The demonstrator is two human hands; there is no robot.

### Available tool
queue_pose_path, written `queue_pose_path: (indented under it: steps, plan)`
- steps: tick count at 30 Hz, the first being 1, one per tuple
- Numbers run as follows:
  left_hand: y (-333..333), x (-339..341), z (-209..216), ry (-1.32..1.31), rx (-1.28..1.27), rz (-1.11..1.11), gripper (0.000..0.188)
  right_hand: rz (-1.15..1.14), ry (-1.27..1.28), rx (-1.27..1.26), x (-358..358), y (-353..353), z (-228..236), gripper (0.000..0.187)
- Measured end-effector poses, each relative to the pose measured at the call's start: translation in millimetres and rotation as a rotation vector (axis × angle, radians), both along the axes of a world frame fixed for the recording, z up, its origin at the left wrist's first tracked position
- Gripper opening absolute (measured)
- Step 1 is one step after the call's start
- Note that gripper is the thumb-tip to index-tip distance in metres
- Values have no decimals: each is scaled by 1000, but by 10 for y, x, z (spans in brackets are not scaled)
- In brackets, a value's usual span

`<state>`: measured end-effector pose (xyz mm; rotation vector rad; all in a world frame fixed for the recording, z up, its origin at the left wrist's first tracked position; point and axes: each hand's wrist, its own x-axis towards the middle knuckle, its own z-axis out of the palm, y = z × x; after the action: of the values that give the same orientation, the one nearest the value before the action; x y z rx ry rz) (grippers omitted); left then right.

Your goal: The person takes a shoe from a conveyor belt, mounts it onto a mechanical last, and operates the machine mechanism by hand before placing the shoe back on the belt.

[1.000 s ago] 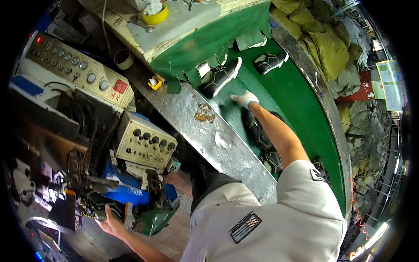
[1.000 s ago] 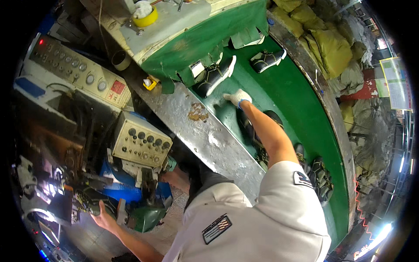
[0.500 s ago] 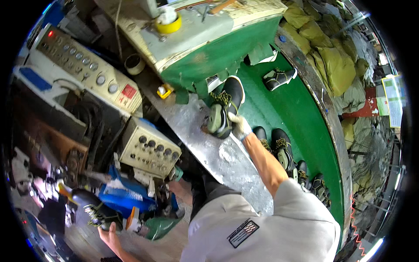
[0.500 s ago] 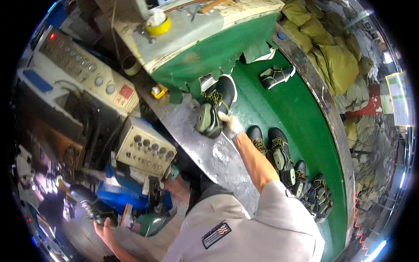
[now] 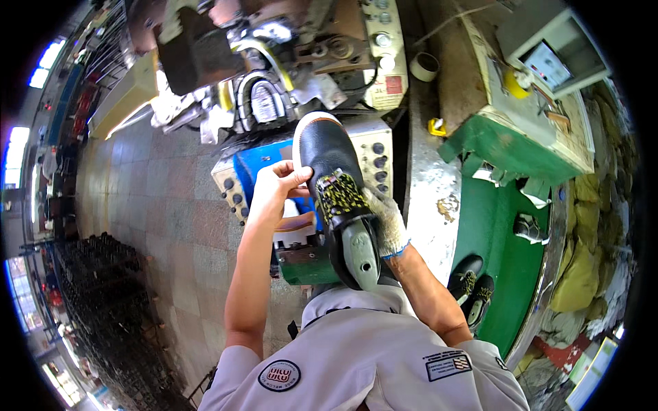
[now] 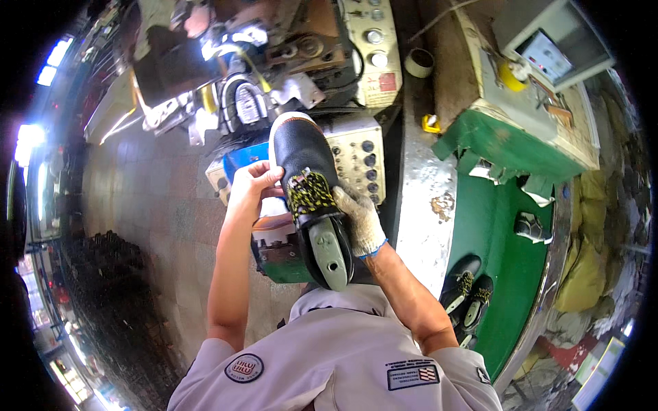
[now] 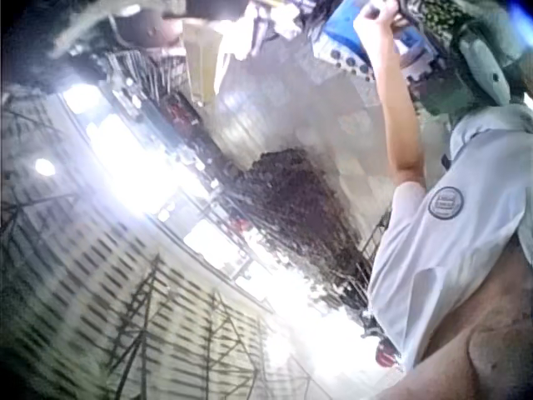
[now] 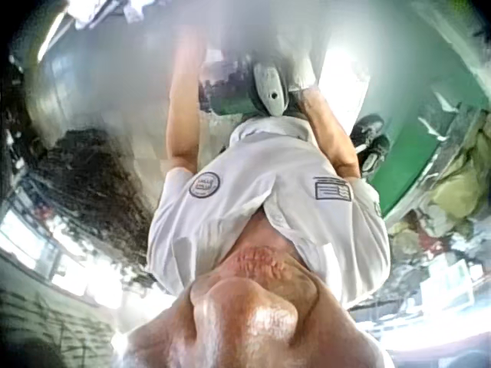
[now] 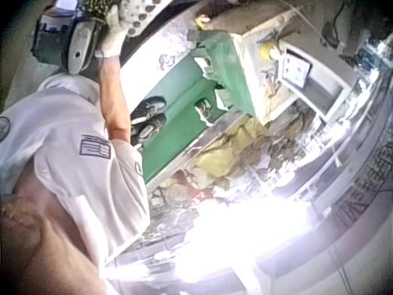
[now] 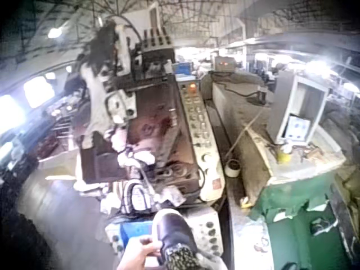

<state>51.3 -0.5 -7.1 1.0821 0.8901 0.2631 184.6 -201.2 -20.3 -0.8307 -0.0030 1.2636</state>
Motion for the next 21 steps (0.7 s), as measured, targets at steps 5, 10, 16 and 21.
queue_pose_path:
  steps: [5, 10, 16, 21]
  plan:
    - [352, -325, -36, 1, 24, 282, 20, 46, -52, -59, -268, 612, 80, 46]
    - [688, -474, -103, -160, 55, 469, 38, -14, -168, -7, -407, 1157, 35, 50]
    - [923, -449, -194, -316, 99, 558, 46, -145, -217, -70, -480, 1677, -59, 54]
    - [654, -375, -219, -110, -51, 449, 39, -242, -328, -11, -528, 1859, -465, 54]
